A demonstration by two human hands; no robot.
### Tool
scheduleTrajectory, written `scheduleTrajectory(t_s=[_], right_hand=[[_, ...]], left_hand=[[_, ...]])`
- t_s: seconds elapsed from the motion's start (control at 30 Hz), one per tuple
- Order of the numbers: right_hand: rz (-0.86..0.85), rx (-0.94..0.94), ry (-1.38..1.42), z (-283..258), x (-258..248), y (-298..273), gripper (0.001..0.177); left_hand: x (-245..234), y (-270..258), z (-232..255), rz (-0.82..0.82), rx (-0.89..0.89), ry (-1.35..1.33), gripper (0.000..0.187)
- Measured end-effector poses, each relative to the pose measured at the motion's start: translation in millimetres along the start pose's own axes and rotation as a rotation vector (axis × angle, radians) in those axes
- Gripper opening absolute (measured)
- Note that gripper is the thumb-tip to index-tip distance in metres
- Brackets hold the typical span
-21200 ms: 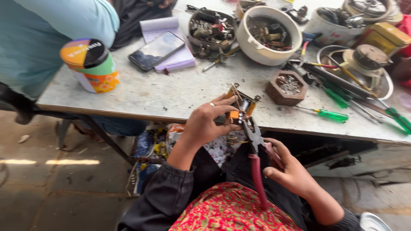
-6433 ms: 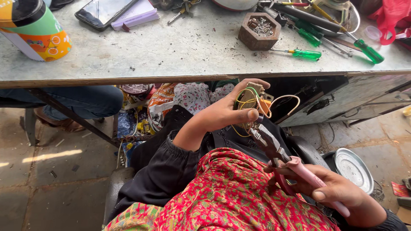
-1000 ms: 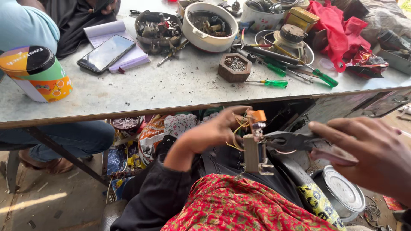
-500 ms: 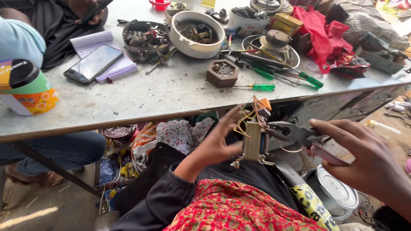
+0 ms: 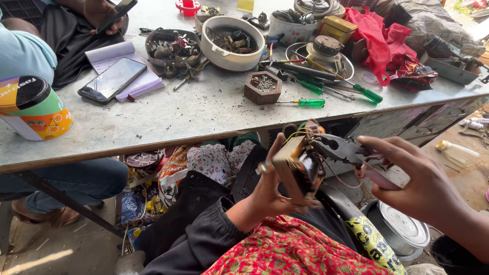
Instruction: The person uses pliers to cut wires on a small electronic device held in their left hand. They then use a hammer to strike a component on the device and continue manipulating the wires and parts by hand.
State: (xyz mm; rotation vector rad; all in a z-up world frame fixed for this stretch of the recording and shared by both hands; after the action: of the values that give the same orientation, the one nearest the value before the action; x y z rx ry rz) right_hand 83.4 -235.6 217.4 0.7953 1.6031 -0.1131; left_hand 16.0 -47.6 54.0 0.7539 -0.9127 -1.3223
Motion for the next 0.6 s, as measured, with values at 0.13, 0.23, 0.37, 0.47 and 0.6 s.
scheduleTrajectory(t_s=[0.13, 0.23, 0.37, 0.47, 0.6], right_hand=[[0.097, -0.113, -0.132, -5, -11, -8, 0.080], [0.107, -0.169, -0.232, -6, -17, -14, 0.081], [0.115, -0.236, -0.350, -13, -18, -17, 0.078], [0.143, -0.333, -0.457, -24, -19, -18, 0.072], [0.118, -0.429, -0.600, -35, -21, -19, 0.070]], left_hand=[[-14, -13, -29, 0.196, -0.186, -0.455, 0.112], [-16, -10, -35, 0.300, -0.324, -0.588, 0.108], [-9, 18, 19, 0.168, -0.333, -0.678, 0.108], [-5, 38, 43, 0.147, -0.344, -0.710, 0.103], [-13, 41, 36, 0.209, -0.488, -0.880, 0.091]])
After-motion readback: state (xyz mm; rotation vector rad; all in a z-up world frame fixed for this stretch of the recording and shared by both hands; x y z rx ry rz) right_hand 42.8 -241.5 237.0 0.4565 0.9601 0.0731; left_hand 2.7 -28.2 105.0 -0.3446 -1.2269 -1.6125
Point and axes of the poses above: each hand's wrist, its own y-axis towards the middle knuckle, its own x-axis out of the palm, z = x × y, the point moved 7 cm from there along y, towards the middle knuckle, and after that the axes turned 1 degree about -x, right-handed, at the moved point
